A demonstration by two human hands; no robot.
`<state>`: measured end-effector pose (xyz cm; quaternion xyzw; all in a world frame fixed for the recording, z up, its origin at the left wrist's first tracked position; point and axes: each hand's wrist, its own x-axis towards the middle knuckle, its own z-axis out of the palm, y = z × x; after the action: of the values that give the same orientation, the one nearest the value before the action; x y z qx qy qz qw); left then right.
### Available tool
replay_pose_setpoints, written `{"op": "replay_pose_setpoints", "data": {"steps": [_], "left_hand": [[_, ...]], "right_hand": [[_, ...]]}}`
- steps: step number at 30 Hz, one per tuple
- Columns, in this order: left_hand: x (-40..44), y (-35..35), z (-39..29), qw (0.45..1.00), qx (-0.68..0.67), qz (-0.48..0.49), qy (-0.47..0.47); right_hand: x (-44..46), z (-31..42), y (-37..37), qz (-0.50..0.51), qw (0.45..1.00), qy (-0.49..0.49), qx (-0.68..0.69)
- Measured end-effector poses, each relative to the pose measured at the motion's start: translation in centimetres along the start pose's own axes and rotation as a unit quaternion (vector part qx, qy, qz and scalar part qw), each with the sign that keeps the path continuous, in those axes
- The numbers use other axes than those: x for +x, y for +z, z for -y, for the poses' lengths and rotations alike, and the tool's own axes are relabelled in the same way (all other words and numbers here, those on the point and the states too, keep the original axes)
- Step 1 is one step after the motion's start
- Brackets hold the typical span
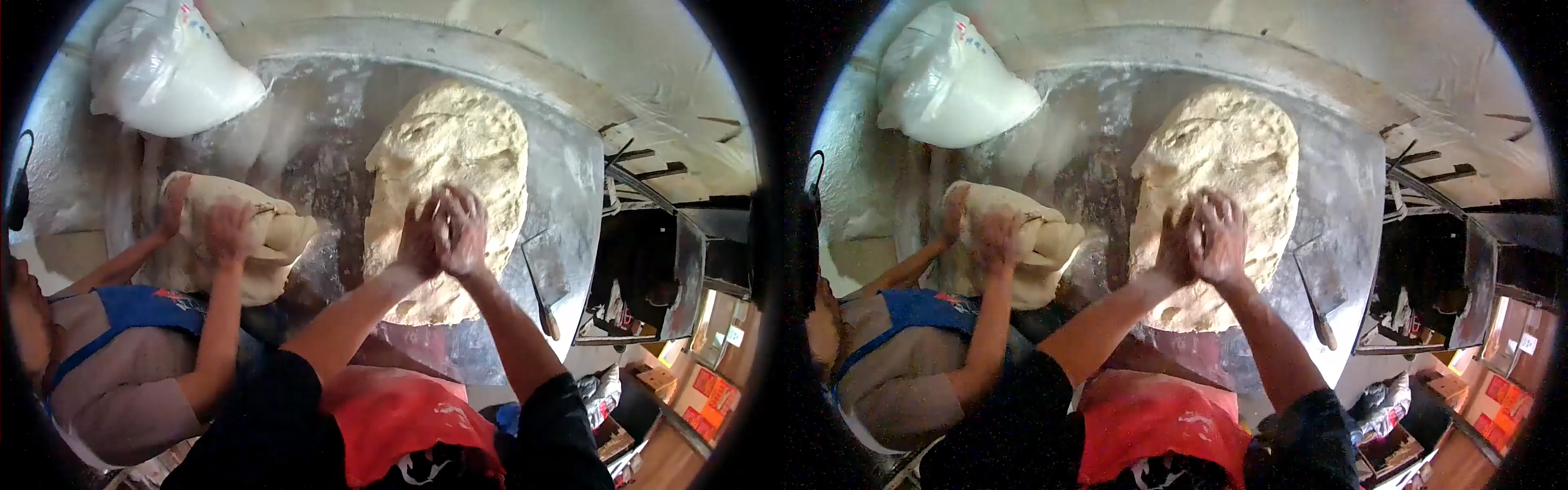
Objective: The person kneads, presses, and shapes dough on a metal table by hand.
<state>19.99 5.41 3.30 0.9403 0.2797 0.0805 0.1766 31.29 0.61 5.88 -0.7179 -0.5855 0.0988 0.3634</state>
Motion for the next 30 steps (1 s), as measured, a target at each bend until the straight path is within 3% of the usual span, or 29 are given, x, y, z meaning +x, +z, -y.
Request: {"op": "replay_pose_setpoints", "data": {"steps": [2,4,5,6,7,9,10,12,14,15,17,18,19,20,21,22,23,28,29,30], "left_hand": [[2.3,1.7,2.0,0.999,0.004,-0.035,0.008],[3.6,6.1,4.5,0.988,0.138,0.051,-0.043],[4.4,6.7,6.0,0.997,0.069,-0.029,0.003],[4.4,7.1,6.3,0.999,0.035,-0.004,-0.02],[3.8,5.1,5.7,0.992,-0.052,0.095,-0.064],[4.5,4.4,5.7,0.996,-0.042,0.035,-0.068],[4.5,6.7,6.9,0.999,0.042,0.02,-0.028],[4.8,5.2,5.7,0.992,0.121,-0.002,-0.019],[6.1,3.1,5.4,0.986,-0.135,0.027,-0.097],[6.7,1.1,5.9,0.986,-0.138,-0.047,-0.077],[8.9,-2.6,8.3,0.974,-0.121,-0.177,-0.079],[10.3,-3.5,10.4,0.961,-0.108,-0.233,-0.103],[10.7,-3.2,13.9,0.961,-0.044,-0.251,-0.109],[11.0,-0.1,18.9,0.942,-0.131,-0.25,-0.18],[10.8,-2.5,20.0,0.954,-0.014,-0.165,-0.249],[10.0,-1.3,23.8,0.962,-0.013,-0.199,-0.187],[9.5,-0.5,26.4,0.961,0.127,-0.224,-0.104],[10.9,1.3,24.2,0.95,0.152,-0.165,-0.215],[11.5,-0.9,21.3,0.972,0.106,-0.064,-0.2],[11.7,-0.4,20.0,0.973,0.107,-0.035,-0.202]], "right_hand": [[2.8,-0.8,1.1,-0.012,1.0,-0.002,-0.012],[2.5,-5.3,5.0,-0.005,0.998,-0.049,-0.05],[3.2,-6.2,6.1,-0.068,0.998,-0.012,-0.013],[3.7,-7.0,6.4,-0.049,0.996,-0.049,-0.059],[2.9,-6.2,6.0,-0.013,0.998,-0.021,-0.053],[3.7,-6.2,5.6,0.009,0.999,-0.004,-0.046],[4.1,-5.9,5.5,-0.029,0.998,-0.025,-0.054],[4.1,-5.1,4.8,0.009,0.998,0.001,-0.059],[3.6,-5.8,4.5,0.039,0.996,0.084,0.008],[3.4,-6.3,3.3,0.004,0.99,0.116,0.079],[4.3,-10.1,-0.6,-0.07,0.993,0.071,-0.06],[5.1,-11.2,-3.5,-0.041,0.985,0.141,-0.094],[4.7,-14.7,-4.1,-0.086,0.979,0.153,-0.102],[5.3,-16.6,-5.4,-0.081,0.967,0.183,-0.158],[5.1,-19.1,-6.2,-0.077,0.959,0.201,-0.182],[5.1,-20.6,-6.9,-0.06,0.953,0.23,-0.186],[4.7,-22.5,-6.9,-0.067,0.951,0.23,-0.193],[3.7,-26.4,-2.2,-0.081,0.898,0.294,-0.316],[3.4,-27.4,-1.4,-0.081,0.896,0.269,-0.344],[3.2,-27.5,-1.0,-0.096,0.907,0.257,-0.32]]}}
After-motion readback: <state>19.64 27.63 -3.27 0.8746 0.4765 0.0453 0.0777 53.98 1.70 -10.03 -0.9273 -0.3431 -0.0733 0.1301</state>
